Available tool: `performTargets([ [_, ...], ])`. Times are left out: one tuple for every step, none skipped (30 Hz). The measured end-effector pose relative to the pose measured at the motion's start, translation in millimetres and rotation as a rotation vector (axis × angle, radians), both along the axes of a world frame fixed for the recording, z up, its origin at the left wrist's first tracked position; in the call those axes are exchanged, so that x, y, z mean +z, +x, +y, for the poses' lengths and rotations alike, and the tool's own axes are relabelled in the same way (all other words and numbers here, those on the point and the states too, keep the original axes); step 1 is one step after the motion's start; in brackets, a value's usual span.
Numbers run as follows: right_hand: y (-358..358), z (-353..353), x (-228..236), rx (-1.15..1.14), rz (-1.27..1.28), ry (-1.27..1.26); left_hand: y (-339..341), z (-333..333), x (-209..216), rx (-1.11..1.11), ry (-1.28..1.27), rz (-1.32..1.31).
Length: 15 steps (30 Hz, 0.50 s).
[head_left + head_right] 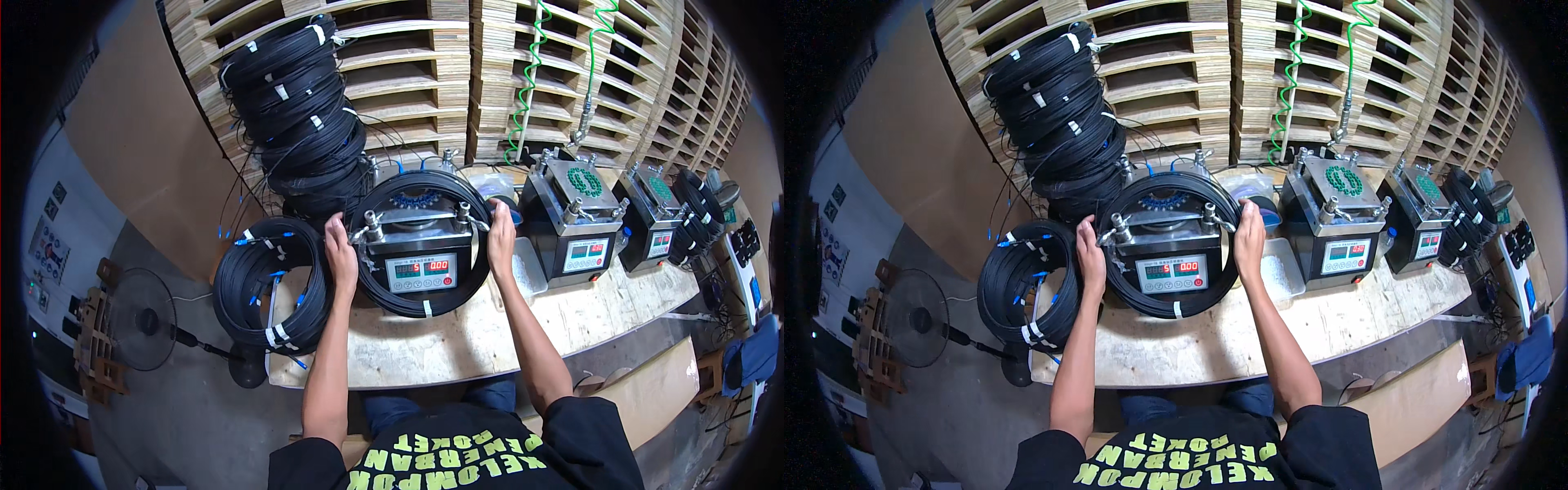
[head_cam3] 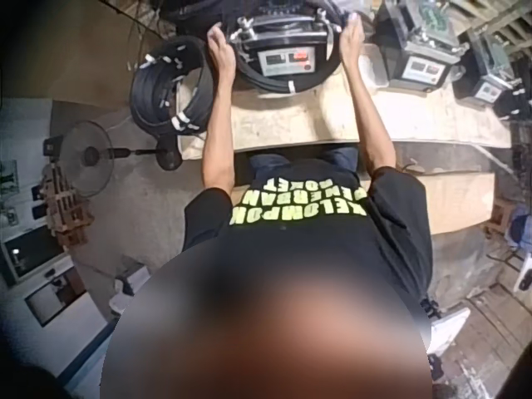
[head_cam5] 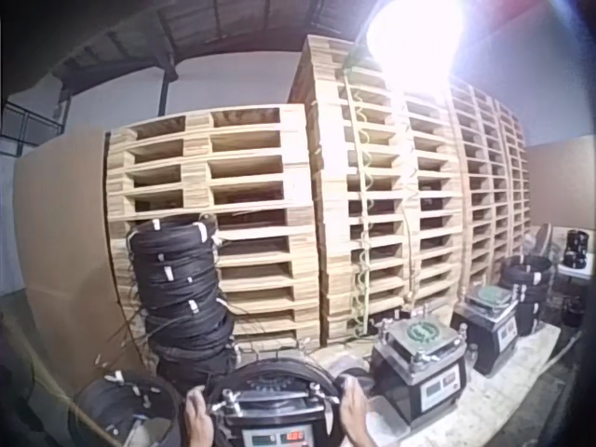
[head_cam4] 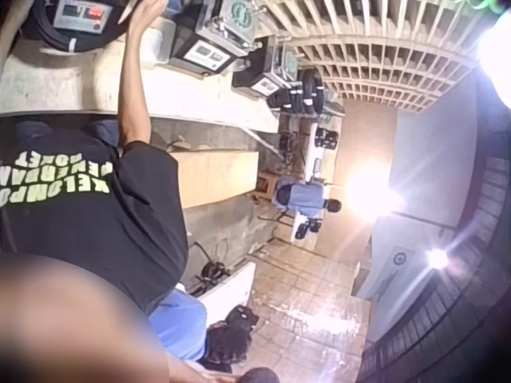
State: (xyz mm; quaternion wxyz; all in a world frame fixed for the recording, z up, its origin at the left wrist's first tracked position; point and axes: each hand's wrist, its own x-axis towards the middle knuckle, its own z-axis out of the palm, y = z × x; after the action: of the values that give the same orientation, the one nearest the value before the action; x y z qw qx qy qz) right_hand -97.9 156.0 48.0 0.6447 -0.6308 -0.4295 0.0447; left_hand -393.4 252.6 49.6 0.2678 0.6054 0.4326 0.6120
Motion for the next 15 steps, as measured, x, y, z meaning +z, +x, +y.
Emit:
performTargets([
  [1,4,-1,-0.027,0.001,-0.009,5,4,-1,-0.089,-0.09,-0.177],
  [2,8,-2,-0.054,0.003,-0.018,5,5,-4,-0.091,-0.087,-0.175],
  [2,9,-4,-0.056,0.004,-0.015,4,4,-7,-0.063,-0.133,-0.128],
  [-1,7,-3,-0.076,-0.017,-0.046,3,2,-7,-0.032,-0.181,-0.081],
  [-4,7,-2,-0.097,-0.038,-0.077,4,1,-6,-0.016,-0.156,-0.085],
  [-6,7,0,-0.095,-0.036,-0.078,3,2,-6,-0.014,-0.157,-0.082],
  [-8,7,3,-0.066,0.044,-0.089,3,2,-6,0.004,-0.127,-0.047],
  [-9,6,6,-0.037,0.125,-0.101,2,3,-7,0.023,-0.098,-0.012],
  [-11,7,8,-0.035,0.126,-0.103,0,4,-8,0.026,-0.099,-0.01],
  [-9,7,9,-0.06,0.082,-0.122,2,4,-5,0.033,-0.102,0.036],
  [-8,7,10,-0.085,0.038,-0.142,3,3,-2,0.04,-0.105,0.082],
  [-6,9,9,-0.087,0.038,-0.144,4,1,0,0.039,-0.106,0.081],
  [-3,11,5,-0.109,0.004,-0.098,7,-6,7,0.006,-0.196,0.03],
  [1,13,2,-0.131,-0.03,-0.052,11,-10,11,-0.028,-0.285,-0.022],
  [6,16,0,-0.162,-0.084,-0.02,16,-9,8,-0.033,-0.287,-0.023],
])
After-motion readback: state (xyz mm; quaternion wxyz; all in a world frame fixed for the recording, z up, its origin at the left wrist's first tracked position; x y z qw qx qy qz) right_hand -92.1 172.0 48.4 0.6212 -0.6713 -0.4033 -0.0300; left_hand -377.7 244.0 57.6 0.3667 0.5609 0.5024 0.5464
